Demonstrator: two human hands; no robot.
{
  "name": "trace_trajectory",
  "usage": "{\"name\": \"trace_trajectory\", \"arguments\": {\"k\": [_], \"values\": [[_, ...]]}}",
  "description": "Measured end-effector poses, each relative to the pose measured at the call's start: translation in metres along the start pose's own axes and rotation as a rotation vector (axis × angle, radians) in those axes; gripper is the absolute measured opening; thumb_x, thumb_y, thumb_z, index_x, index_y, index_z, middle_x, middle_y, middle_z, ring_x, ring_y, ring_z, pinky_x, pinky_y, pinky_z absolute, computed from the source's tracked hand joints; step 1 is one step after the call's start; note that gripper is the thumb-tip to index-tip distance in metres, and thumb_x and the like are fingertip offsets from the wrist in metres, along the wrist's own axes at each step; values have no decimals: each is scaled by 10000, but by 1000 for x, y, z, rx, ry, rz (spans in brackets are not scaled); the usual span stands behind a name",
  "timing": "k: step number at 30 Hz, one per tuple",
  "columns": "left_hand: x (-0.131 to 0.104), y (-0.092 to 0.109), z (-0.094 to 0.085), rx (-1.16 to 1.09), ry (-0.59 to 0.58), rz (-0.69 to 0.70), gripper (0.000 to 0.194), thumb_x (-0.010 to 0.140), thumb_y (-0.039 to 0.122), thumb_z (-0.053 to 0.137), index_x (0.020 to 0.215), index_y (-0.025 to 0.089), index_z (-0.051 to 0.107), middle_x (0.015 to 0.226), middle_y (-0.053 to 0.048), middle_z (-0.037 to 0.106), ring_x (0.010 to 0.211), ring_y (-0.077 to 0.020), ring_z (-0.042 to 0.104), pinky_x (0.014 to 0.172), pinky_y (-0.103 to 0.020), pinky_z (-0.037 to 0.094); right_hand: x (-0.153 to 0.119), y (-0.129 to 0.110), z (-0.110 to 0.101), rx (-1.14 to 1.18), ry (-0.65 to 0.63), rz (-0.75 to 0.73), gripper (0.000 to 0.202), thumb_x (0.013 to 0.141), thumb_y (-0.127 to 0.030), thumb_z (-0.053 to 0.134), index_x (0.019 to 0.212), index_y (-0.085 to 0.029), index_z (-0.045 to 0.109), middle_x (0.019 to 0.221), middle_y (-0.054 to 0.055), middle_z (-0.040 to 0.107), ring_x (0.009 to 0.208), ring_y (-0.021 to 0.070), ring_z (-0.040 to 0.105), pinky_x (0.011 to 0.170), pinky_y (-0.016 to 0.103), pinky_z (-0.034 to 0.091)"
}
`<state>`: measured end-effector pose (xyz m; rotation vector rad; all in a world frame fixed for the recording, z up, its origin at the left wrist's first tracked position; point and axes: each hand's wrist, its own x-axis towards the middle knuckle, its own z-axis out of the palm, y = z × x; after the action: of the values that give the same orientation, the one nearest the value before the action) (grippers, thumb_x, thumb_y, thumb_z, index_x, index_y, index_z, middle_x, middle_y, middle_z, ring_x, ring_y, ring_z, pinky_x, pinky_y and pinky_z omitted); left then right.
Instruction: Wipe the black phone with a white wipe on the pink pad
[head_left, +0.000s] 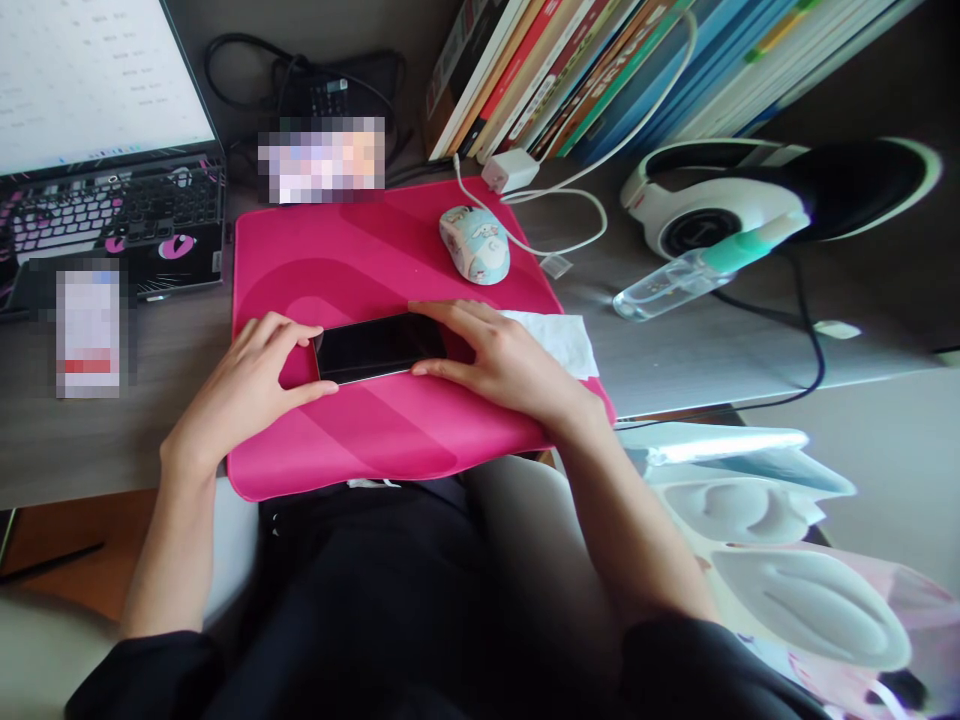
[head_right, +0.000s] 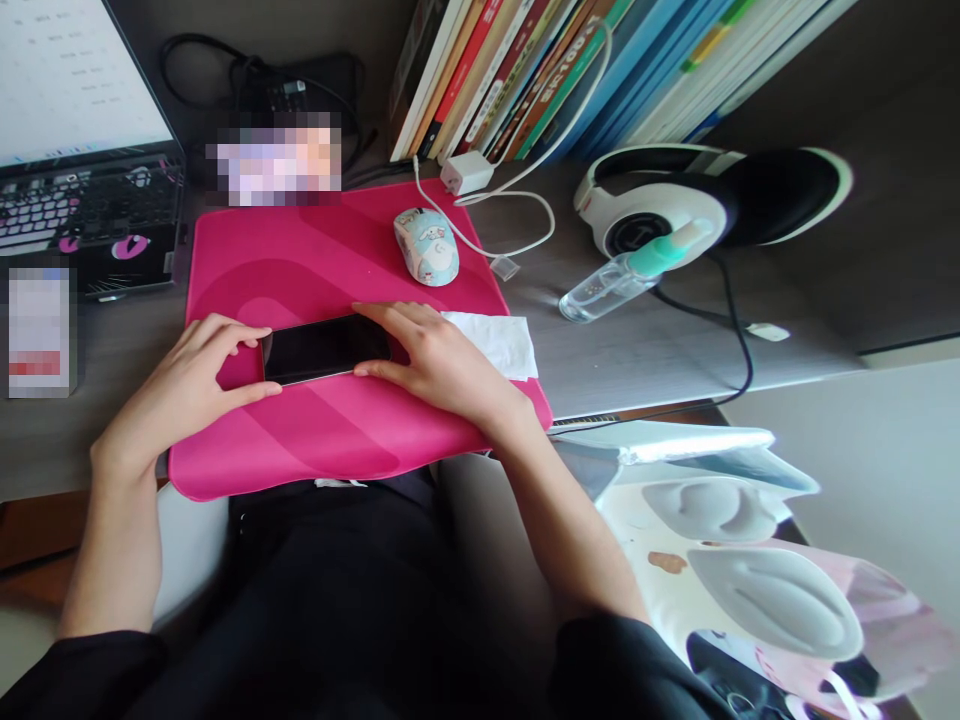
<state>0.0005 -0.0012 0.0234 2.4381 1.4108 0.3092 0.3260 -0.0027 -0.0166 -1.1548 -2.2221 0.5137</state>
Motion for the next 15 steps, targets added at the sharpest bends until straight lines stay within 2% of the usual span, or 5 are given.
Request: {"name": "trace_trajectory", "arguments": {"k": [15], "values": [[-1, 1, 0, 0, -15, -20, 562, 982, 569, 720, 1447, 293, 569, 1371, -76, 599, 1319, -317, 589, 1180, -500, 462, 2, -1, 0, 45, -9, 12, 619, 1002, -425, 735, 1571, -257, 559, 1510, 131, 679, 1370, 357, 656, 1179, 558, 519]]}}
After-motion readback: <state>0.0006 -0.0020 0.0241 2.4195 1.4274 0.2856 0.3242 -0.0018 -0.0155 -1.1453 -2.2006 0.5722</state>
